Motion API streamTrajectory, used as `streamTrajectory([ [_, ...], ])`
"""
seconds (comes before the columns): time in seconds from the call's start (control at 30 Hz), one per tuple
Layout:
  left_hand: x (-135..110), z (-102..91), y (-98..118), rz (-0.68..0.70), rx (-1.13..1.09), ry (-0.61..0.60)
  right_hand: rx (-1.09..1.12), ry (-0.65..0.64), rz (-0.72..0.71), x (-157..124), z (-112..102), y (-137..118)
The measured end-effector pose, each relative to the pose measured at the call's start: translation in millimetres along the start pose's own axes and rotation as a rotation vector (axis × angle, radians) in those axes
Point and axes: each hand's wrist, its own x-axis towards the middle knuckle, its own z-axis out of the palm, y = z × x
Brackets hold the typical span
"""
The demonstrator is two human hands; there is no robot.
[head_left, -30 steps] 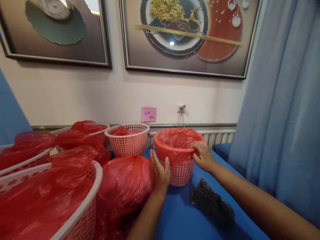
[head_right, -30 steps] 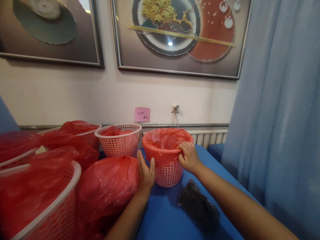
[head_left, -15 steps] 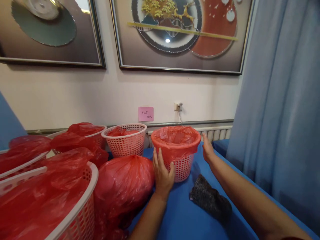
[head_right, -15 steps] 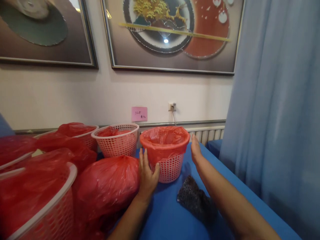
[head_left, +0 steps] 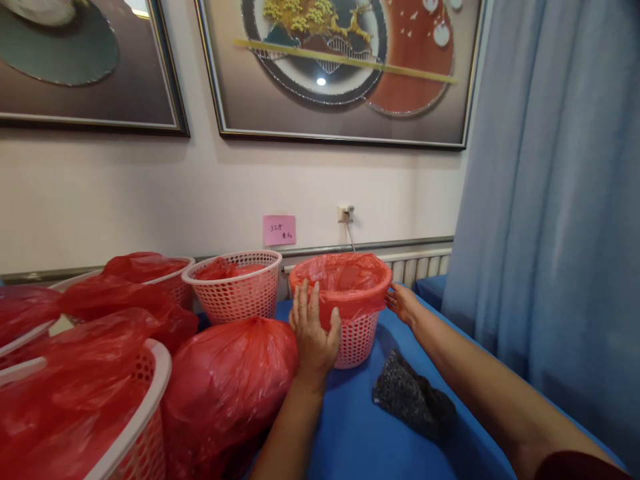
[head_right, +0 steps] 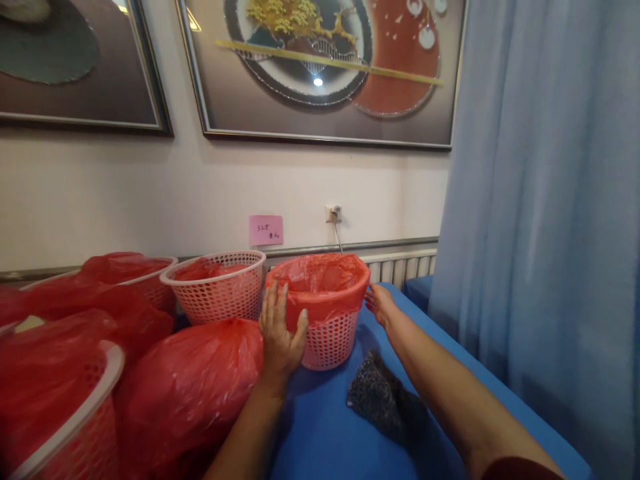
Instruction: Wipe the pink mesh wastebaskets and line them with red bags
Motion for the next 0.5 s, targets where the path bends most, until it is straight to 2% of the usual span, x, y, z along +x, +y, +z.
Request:
streamTrajectory([
  [0.1,4.9,3.8,5.7,0.006,0.013,-0.055,0.040,-0.090,0.221,10.1,8.7,-5.8],
  [0.2,6.3,5.7,5.5,0.025,0.061,-0.119,0.077,-0.136,0.322,10.3,16.1,-5.0],
  [0.37,8.1,0.6,1.4,0.032,0.087,-0.146,0.054,-0.155,0.358,3.1,14.6,10.2],
  [0.5,8.8,-2.3,-0.5,0.042,0.085,-0.152,-0.014,-0.167,0.264,-5.1,5.9,24.9],
])
